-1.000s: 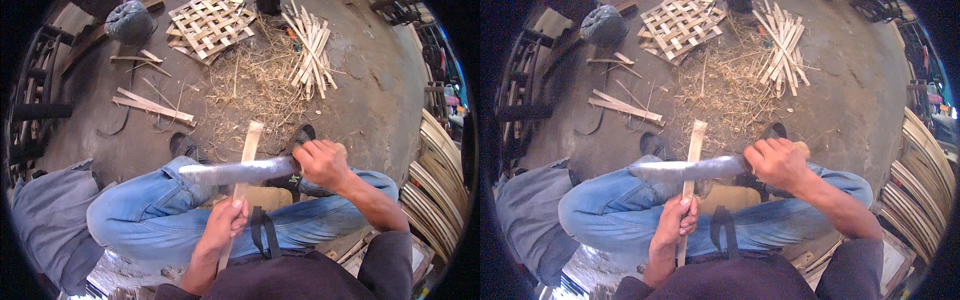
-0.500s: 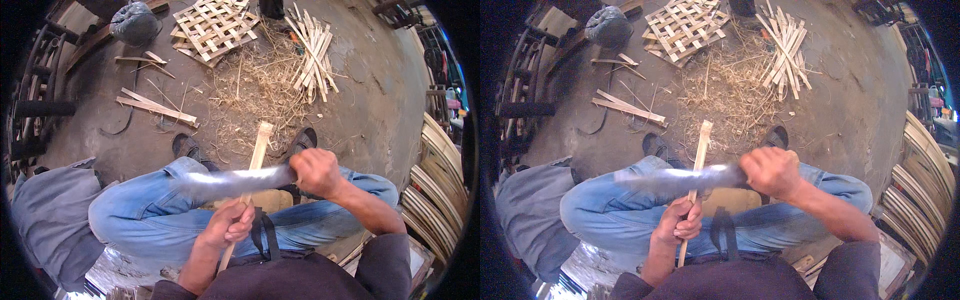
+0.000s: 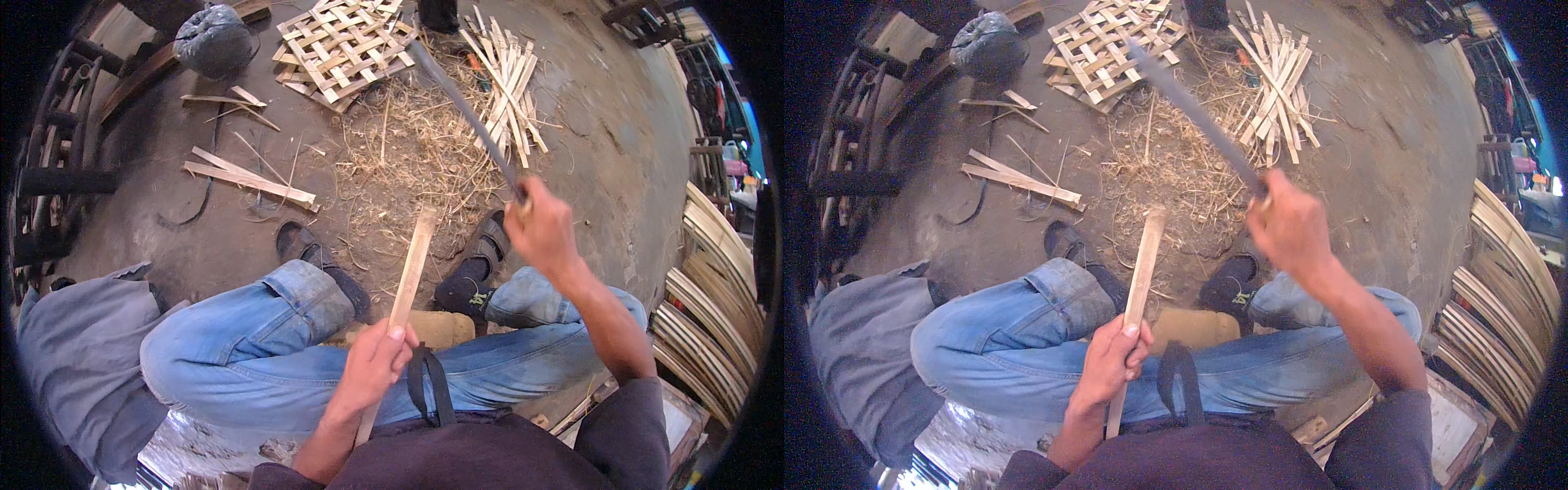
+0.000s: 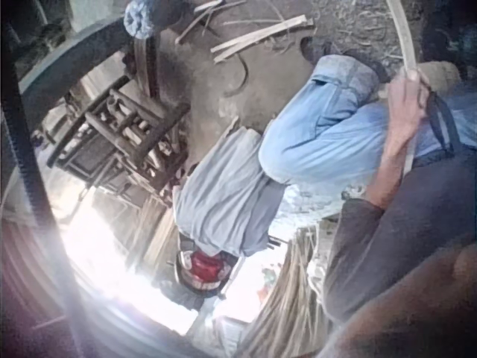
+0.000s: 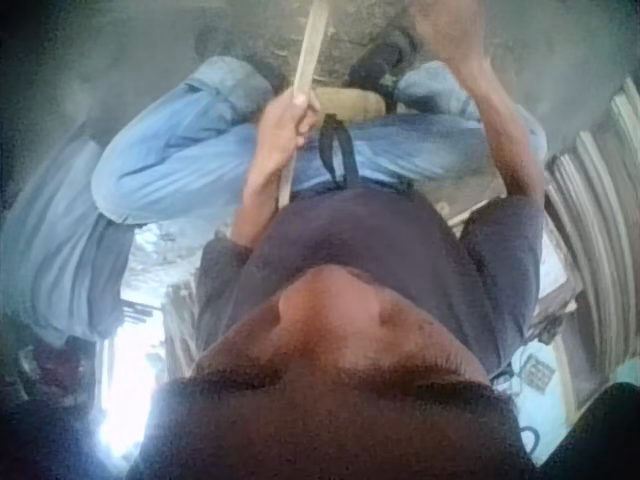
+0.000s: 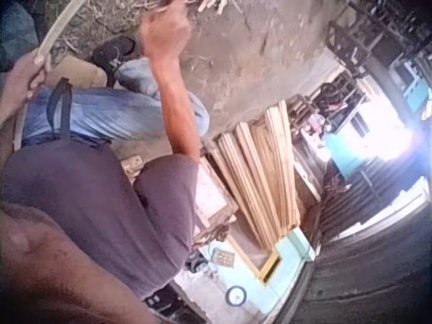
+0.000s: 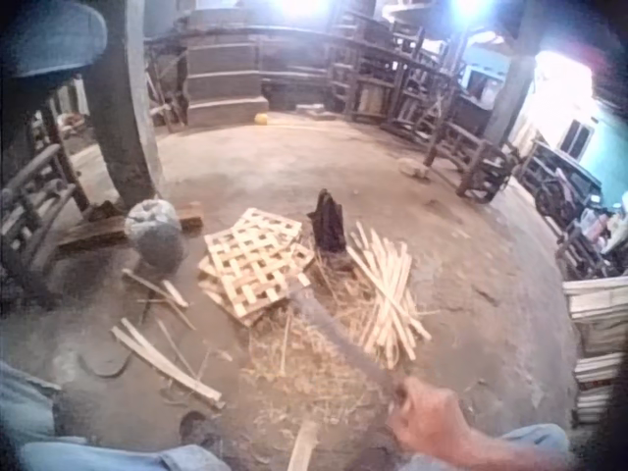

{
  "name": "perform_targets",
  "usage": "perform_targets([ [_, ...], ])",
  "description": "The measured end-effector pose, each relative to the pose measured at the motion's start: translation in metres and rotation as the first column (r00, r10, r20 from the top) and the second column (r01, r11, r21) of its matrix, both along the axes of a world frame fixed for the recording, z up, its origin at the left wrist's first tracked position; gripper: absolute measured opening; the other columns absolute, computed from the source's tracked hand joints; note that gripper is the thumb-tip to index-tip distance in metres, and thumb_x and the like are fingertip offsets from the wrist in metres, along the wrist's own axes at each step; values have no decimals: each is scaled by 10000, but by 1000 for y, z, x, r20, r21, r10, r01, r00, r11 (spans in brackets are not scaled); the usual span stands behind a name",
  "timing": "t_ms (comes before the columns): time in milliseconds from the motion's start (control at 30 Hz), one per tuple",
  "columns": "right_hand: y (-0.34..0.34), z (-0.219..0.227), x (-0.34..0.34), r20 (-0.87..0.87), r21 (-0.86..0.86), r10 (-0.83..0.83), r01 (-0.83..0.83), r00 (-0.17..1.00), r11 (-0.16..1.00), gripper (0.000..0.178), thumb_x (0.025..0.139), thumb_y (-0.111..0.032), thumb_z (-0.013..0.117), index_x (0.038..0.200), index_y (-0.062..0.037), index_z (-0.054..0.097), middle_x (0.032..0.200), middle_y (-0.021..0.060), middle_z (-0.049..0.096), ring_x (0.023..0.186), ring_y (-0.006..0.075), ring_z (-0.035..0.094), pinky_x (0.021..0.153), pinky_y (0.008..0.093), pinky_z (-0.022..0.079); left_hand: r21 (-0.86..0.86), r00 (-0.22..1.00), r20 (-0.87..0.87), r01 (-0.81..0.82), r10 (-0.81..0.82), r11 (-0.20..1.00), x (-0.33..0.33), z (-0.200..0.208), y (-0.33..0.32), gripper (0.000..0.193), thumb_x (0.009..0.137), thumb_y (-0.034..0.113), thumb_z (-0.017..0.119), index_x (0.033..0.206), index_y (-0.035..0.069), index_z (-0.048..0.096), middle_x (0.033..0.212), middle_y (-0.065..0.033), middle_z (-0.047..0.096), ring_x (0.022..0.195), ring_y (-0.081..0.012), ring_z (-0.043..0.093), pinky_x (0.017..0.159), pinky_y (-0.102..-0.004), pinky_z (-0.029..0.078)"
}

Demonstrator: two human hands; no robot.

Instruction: The person sits on the floor and uses a large knife to shave and shape a thin wooden stick. They repeatedly scrape the blade along the wood to remove thin layers, occasionally pausing to inspect the stick before continuing.

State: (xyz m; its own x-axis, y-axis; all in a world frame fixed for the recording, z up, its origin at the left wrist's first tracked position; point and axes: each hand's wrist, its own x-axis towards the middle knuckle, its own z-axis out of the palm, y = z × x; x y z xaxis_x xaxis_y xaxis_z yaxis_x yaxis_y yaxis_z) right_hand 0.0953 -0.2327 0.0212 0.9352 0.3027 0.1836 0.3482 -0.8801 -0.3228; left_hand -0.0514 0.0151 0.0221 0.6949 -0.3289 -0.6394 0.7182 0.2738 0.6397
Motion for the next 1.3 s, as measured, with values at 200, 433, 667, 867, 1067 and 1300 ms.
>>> perform_targets([
  [200, 49, 69, -68, -320, -39, 444, -480, 837, 877, 215, 718, -199, 675, 878, -88, 583, 686, 56, 524, 619, 226, 615, 534, 356, 499, 151, 987, 155, -73, 49, 986, -8, -9, -5, 198, 1005, 138, 477, 1131, 11, 563, 841, 3, 569, 739, -67, 510, 611, -248, 434],
  [433, 101, 125, -70, -208, -274, 322, -371, 924, 888, 211, 711, -221, 629, 887, -122, 569, 697, 1, 481, 595, 139, 543, 506, 276, 409, 119, 984, 118, -151, 137, 981, -4, -1, -5, 297, 1035, 296, 444, 1114, 40, 573, 915, 14, 590, 815, -49, 541, 672, -219, 466],
  [667, 66, 80, -66, -265, -288, 315, -387, 911, 876, 192, 706, -195, 617, 868, -117, 551, 712, 3, 490, 647, 152, 577, 540, 297, 464, 326, 988, 153, -41, -10, 945, 2, 0, -4, 355, 1038, 309, 415, 862, 32, 551, 655, 11, 472, 534, -63, 379, 470, -234, 304],
  [867, 6, 5, -20, -96, -300, 105, -130, 990, 945, 183, 708, -209, 640, 852, -131, 560, 684, 13, 510, 610, 174, 591, 529, 342, 485, 292, 993, 116, -33, -1, 956, -1, -3, 1, 313, 1041, 270, 406, 926, 20, 556, 668, 11, 486, 585, -58, 428, 514, -244, 358],
  [1067, 4, 5, -31, -124, -186, 296, -315, 947, 931, 183, 752, -149, 649, 905, -85, 569, 722, 88, 574, 648, 277, 640, 542, 408, 514, 278, 992, 128, -56, 21, 959, 1, -3, 0, 306, 1036, 271, 421, 913, 22, 549, 670, 20, 481, 586, -49, 424, 515, -237, 357],
  [1300, 3, -5, -15, -55, -193, 227, -234, 972, 953, 136, 833, -161, 641, 889, -57, 575, 765, 106, 630, 628, 252, 652, 574, 361, 526, 229, 989, 146, -50, 17, 972, -6, -11, -6, 291, 1039, 301, 419, 935, 47, 516, 646, 58, 376, 537, -28, 311, 463, -208, 259],
])
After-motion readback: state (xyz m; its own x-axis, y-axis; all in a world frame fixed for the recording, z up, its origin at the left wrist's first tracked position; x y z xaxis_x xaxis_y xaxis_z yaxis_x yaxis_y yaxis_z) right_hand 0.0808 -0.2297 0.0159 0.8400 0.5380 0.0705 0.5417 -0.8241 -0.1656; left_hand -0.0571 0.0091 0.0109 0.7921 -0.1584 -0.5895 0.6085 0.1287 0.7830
